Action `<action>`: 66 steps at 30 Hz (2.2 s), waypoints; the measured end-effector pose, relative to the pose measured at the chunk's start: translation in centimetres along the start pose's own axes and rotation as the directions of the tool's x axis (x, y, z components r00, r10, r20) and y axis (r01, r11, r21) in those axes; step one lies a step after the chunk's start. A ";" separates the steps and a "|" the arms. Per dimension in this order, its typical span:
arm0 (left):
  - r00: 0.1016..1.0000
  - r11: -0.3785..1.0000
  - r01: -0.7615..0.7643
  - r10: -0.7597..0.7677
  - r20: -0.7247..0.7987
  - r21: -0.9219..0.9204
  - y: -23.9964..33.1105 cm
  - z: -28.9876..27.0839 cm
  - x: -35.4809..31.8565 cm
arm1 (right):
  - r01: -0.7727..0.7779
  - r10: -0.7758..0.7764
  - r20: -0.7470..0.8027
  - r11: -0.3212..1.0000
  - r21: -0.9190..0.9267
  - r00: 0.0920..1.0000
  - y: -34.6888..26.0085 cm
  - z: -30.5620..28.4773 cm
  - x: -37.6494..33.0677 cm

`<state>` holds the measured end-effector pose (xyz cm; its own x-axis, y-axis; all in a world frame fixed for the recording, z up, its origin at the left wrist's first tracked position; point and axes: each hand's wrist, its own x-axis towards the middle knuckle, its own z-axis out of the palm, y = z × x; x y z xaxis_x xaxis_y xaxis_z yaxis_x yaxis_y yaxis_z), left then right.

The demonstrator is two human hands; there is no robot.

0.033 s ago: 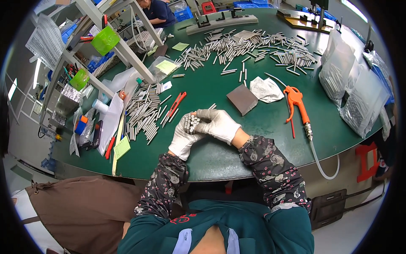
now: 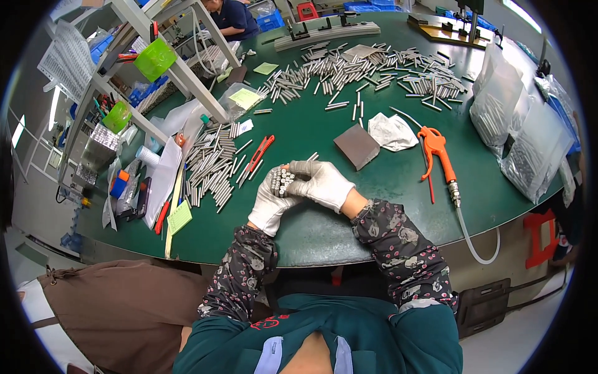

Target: Sanding the ends of small cylindrical metal tubes against a sanding block in a bundle.

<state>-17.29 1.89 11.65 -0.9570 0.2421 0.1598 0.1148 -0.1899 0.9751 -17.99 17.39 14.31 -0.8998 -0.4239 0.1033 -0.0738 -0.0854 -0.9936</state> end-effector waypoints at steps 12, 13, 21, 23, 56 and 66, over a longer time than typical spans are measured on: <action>1.000 1.000 0.004 -0.004 -0.010 0.018 -0.2 -0.1 0.1 | 0.041 -0.041 0.003 0.998 -0.044 0.999 0.5 -0.1 -0.1; 1.000 1.000 0.001 -0.001 0.001 0.019 -0.3 -0.1 0.1 | 0.054 -0.053 0.004 0.997 -0.055 0.999 0.6 -0.1 -0.1; 1.000 1.000 -0.006 0.006 0.011 0.002 -0.2 0.1 0.0 | 0.069 -0.065 0.036 0.988 -0.137 0.997 0.5 -0.3 -0.2; 0.999 0.999 -0.032 0.032 0.022 0.003 -0.2 0.1 0.0 | 0.066 -0.061 0.040 0.987 -0.144 0.997 0.5 -0.4 -0.2; 1.000 0.999 0.006 -0.005 -0.009 0.038 -0.1 0.3 0.1 | 0.047 -0.046 0.008 0.989 -0.141 0.999 0.2 -0.3 -0.4; 0.999 0.999 0.039 -0.038 -0.032 0.021 -0.6 0.1 0.1 | 0.022 -0.022 -0.009 0.997 -0.070 1.000 0.3 -0.2 -0.4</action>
<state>-17.42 2.15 11.13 -0.9687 0.2187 0.1177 0.0833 -0.1603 0.9835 -17.72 17.73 14.00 -0.9020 -0.4133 0.1252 -0.1235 -0.0309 -0.9919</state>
